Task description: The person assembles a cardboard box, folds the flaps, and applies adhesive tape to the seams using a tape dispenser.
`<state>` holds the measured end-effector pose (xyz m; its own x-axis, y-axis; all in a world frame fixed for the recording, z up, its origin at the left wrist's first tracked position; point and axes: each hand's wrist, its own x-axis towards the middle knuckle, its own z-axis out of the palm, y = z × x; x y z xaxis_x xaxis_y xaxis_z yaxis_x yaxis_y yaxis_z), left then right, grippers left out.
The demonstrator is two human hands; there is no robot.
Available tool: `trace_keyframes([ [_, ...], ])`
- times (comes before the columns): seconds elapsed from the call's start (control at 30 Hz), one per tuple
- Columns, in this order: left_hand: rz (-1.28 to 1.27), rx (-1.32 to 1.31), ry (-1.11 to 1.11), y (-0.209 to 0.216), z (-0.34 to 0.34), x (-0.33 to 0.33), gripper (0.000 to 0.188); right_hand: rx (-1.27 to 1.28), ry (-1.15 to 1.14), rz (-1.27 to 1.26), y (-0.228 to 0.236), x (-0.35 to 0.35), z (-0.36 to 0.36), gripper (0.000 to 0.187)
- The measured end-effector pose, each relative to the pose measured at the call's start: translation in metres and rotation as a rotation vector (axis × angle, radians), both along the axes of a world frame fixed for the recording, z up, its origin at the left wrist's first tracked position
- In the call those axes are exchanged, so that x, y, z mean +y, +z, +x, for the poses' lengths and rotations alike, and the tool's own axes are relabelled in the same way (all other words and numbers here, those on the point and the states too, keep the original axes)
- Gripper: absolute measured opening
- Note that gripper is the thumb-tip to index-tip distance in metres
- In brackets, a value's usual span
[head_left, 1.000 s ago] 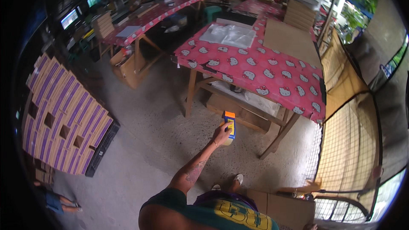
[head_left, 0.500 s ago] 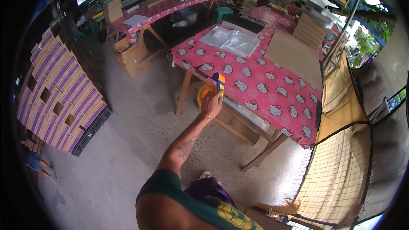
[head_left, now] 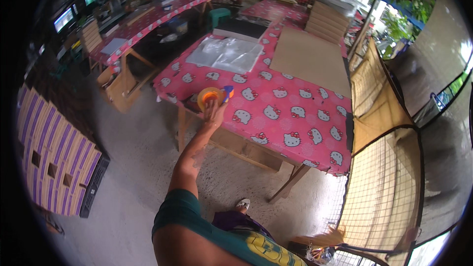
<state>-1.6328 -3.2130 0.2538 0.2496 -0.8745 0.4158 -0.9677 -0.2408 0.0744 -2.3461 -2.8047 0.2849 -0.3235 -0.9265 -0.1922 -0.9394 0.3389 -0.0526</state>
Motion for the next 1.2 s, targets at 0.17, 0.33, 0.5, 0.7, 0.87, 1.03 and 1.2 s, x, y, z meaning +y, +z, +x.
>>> trace_keyframes([
  [0.17, 0.033, 0.037, 0.018, -0.014, 0.011, -0.025, 0.039, -0.022, -0.07, 0.047, 0.007, 0.019, 0.007, 0.042],
  [0.33, -0.001, 0.019, 0.048, -0.011, 0.0, -0.04, 0.045, -0.053, -0.121, 0.065, 0.011, 0.04, 0.009, 0.042],
  [0.5, -0.193, 0.089, -0.112, 0.009, -0.054, -0.034, 0.049, -0.013, -0.189, -0.066, 0.024, 0.001, -0.01, 0.038],
  [0.7, -0.165, 0.327, -0.649, 0.01, -0.193, -0.008, 0.043, 0.013, -0.427, -0.311, 0.155, -0.108, -0.013, 0.02],
  [0.87, -0.053, 0.479, -0.875, 0.016, -0.28, 0.013, 0.042, 0.12, -0.45, -0.615, 0.256, -0.128, -0.043, 0.023],
  [1.03, -0.023, 0.52, -0.923, 0.017, -0.337, 0.022, 0.045, 0.232, -0.427, -0.891, 0.331, -0.127, -0.093, 0.026],
  [1.2, -0.019, 0.573, -1.026, 0.026, -0.395, 0.009, 0.049, 0.283, -0.406, -1.079, 0.359, -0.128, -0.155, 0.029],
])
